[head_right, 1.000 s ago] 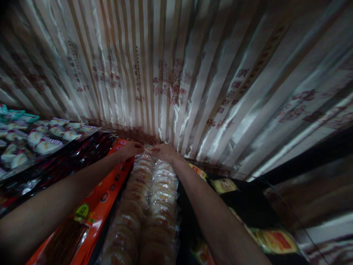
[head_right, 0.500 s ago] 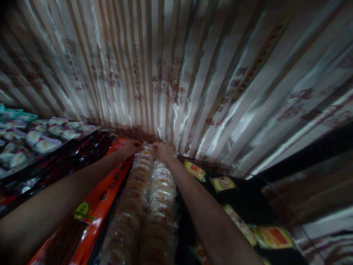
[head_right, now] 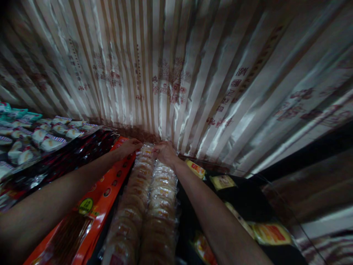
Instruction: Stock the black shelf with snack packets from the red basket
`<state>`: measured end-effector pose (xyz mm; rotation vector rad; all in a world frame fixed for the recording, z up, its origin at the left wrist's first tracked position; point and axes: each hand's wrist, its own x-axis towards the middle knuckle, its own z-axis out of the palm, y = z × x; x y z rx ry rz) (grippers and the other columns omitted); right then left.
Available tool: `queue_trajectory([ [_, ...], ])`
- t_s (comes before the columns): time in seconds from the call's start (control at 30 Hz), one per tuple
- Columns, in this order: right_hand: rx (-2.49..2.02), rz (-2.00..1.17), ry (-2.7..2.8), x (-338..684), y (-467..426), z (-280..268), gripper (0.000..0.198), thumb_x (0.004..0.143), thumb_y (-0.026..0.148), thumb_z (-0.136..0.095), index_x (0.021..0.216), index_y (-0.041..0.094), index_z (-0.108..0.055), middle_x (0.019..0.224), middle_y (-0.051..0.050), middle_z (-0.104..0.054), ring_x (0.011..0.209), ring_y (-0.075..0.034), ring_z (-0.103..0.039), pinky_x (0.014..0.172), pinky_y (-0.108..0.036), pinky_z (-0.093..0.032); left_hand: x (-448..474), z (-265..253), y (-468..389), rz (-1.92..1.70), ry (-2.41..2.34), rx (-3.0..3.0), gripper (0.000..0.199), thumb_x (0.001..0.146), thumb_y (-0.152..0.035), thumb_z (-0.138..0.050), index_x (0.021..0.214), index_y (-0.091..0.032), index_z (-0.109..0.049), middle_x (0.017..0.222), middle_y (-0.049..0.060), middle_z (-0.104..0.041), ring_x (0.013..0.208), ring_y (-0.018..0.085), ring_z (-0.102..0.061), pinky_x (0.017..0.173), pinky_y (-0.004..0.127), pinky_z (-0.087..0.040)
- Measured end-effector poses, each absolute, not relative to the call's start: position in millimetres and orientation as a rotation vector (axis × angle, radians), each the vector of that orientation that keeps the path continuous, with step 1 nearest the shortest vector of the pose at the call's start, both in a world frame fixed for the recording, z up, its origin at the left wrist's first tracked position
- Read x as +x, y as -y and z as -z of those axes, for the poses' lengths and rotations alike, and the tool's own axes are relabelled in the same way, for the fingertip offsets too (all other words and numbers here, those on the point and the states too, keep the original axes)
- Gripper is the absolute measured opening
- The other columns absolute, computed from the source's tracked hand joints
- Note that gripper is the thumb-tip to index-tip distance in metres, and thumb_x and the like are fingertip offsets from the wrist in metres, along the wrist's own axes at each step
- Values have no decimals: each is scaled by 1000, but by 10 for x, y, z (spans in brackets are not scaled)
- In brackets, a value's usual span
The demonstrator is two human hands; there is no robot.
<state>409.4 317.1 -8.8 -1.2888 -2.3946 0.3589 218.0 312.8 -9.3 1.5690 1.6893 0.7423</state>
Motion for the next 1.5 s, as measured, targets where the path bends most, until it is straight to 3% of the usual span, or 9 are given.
queue_trajectory([
  [0.3, -1323, -190, 2315, 4024, -3080, 135, 12, 74, 14, -58, 74, 18, -69, 81, -6, -69, 87, -19, -59, 88, -33, -40, 2082, 43, -3005, -592, -1580, 1722, 7, 65, -20, -63, 63, -14, -65, 50, -4, -55, 48, 9, -48, 49, 18, -37],
  [0.53, -1298, -97, 2292, 4077, -2965, 82, 17, 76, 19, -57, 89, 20, -68, 95, -7, -67, 97, -19, -55, 92, -33, -37, 2159, 126, -2984, -755, -1708, 1770, 14, 69, -20, -57, 73, -14, -69, 66, 2, -64, 63, 12, -54, 56, 20, -38],
  [0.73, -1229, -124, 2527, 4043, -2816, -37, 20, 83, 21, -50, 79, 22, -70, 79, -2, -70, 79, -15, -60, 87, -29, -37, 2166, 129, -2901, -809, -1744, 1723, 14, 69, -21, -57, 74, -14, -68, 61, 1, -62, 57, 11, -51, 52, 20, -36],
  [0.93, -1274, -247, 2551, 4028, -2757, -87, 13, 80, 22, -57, 79, 21, -70, 76, -1, -71, 72, -14, -62, 75, -26, -41, 2226, 140, -2851, -806, -1659, 1589, 13, 73, -20, -53, 70, -13, -64, 47, -5, -50, 41, 7, -44, 43, 18, -36],
  [1.1, -1402, -188, 2455, 3998, -2684, -101, 13, 80, 21, -56, 76, 22, -68, 76, -1, -70, 73, -15, -62, 73, -25, -41, 2179, 126, -2802, -845, -1549, 1527, 21, 80, -26, -47, 67, -13, -58, 51, -4, -51, 43, 7, -46, 43, 18, -38],
  [1.23, -1495, -21, 2409, 3944, -2630, -107, 14, 81, 23, -54, 79, 22, -68, 78, -3, -69, 79, -18, -59, 78, -28, -40, 2092, 126, -2747, -872, -1477, 1544, 11, 73, -23, -59, 76, -13, -58, 61, -3, -59, 52, 8, -52, 50, 18, -41],
  [1.5, -1262, 22, 2402, 3975, -2433, -176, 15, 85, 22, -50, 84, 20, -65, 86, -5, -66, 89, -18, -53, 83, -29, -38, 2168, 175, -2713, -991, -1546, 1568, 13, 65, -8, -58, 75, -15, -56, 60, -5, -55, 57, 8, -50, 54, 18, -39],
])
